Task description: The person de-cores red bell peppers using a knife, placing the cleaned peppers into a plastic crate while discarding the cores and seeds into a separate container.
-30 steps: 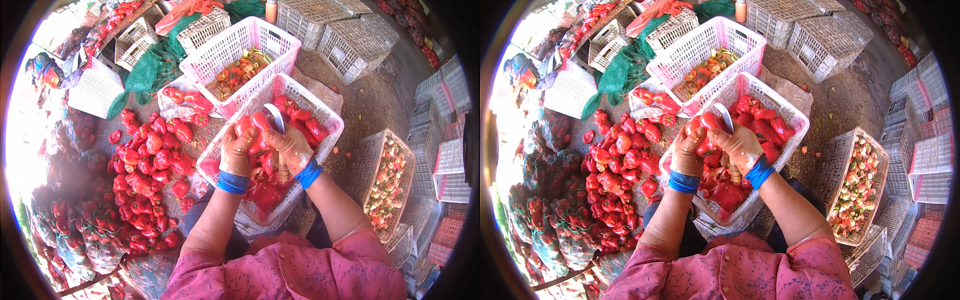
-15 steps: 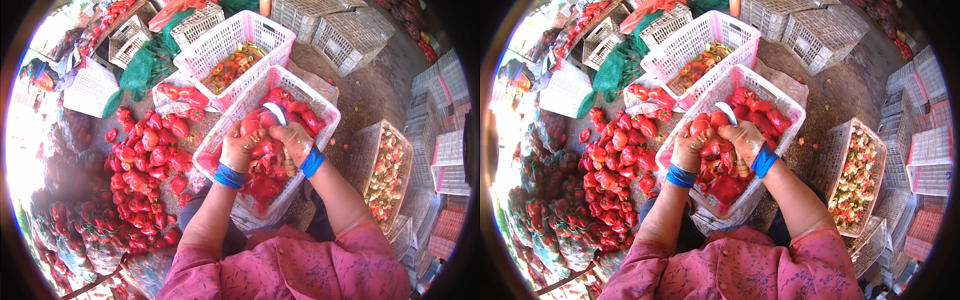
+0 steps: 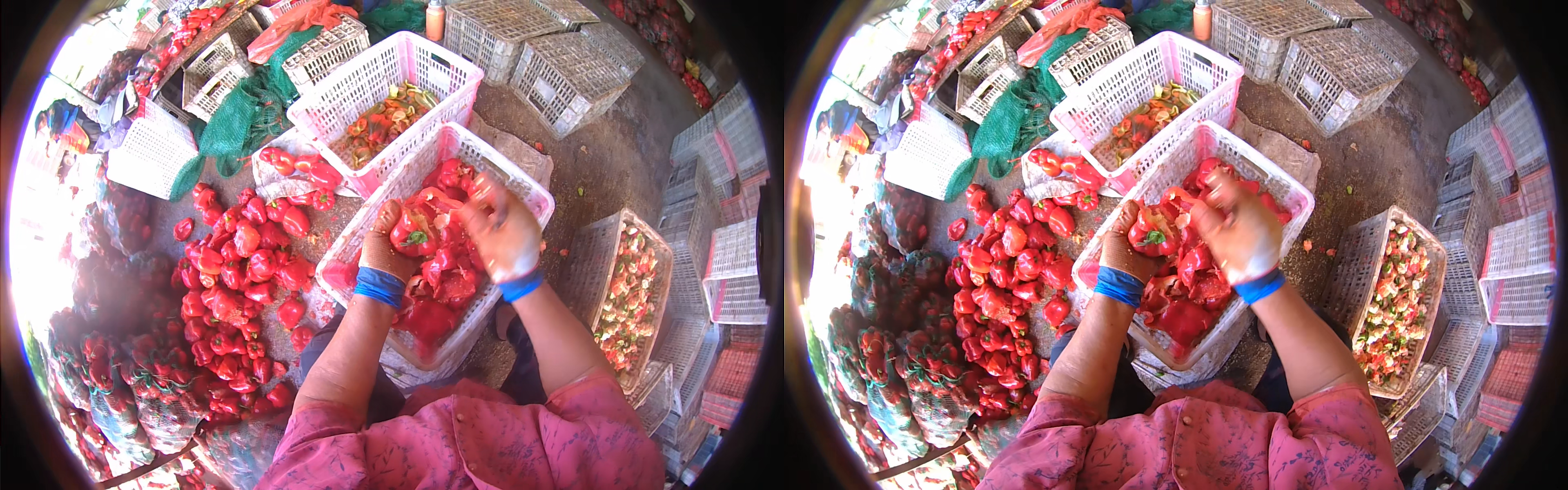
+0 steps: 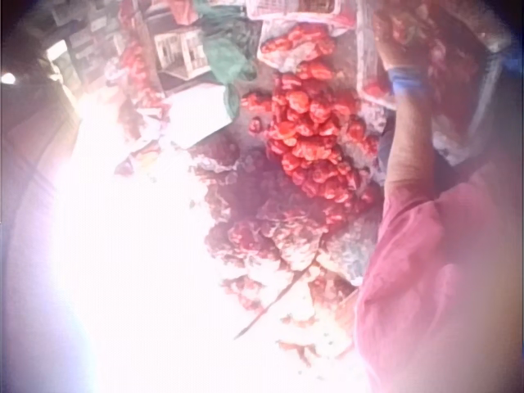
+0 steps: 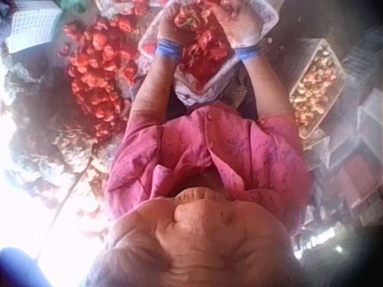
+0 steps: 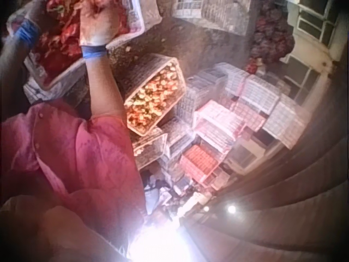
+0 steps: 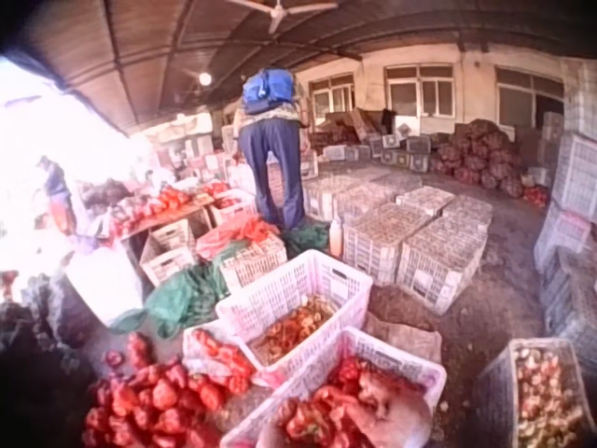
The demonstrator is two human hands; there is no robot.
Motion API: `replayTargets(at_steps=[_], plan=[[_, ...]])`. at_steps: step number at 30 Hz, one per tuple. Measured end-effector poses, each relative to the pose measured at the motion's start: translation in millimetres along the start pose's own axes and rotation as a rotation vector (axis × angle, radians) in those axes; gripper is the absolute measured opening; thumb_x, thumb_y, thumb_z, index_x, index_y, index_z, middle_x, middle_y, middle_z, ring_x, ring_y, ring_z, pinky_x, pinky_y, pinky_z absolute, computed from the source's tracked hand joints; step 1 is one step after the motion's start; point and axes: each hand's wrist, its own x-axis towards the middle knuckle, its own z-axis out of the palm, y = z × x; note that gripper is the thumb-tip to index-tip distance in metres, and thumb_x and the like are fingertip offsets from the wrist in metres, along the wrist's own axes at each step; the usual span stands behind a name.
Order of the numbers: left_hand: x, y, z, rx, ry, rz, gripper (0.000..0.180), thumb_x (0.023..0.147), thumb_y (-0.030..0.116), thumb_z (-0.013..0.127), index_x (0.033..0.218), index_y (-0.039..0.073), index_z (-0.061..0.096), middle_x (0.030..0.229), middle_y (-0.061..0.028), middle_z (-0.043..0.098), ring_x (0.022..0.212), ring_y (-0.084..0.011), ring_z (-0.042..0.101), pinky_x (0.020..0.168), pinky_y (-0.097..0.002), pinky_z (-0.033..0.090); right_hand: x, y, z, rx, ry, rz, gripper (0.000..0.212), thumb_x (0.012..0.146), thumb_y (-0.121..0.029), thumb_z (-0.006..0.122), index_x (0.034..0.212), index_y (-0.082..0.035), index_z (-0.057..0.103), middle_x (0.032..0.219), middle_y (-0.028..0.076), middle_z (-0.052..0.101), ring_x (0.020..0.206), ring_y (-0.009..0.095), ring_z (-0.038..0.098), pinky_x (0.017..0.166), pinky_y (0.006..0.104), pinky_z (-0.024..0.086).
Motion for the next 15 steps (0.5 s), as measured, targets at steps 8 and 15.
replayTargets(at_steps=[8,15], plan=[[15,-25,-15,-0.086,-0.075,-0.124,0.021,0.094,0.024,0.064,0.109,0.009,0.063,0.106,-0.0077,0.068,0.099,-0.0262,0.064,0.091,-0.0440,0.053,-18,-18,18,-0.467,-0.440,-0.166,0.066,0.082,-0.045,0.069,0.133,-0.009,0.050,0.114,0.017,0.065,0.098,0.035,0.065,0.080,0.0466,0.051],[10,-30,-15,-0.057,-0.158,-0.130,0.029,0.097,0.027,0.058,0.118,0.008,0.061,0.114,-0.0097,0.067,0.107,-0.0269,0.062,0.098,-0.0440,0.049,-19,5,16,-0.267,-0.258,-0.316,0.040,0.090,-0.042,0.062,0.117,-0.013,0.056,0.093,0.014,0.068,0.083,0.037,0.066,0.067,0.0474,0.052]])
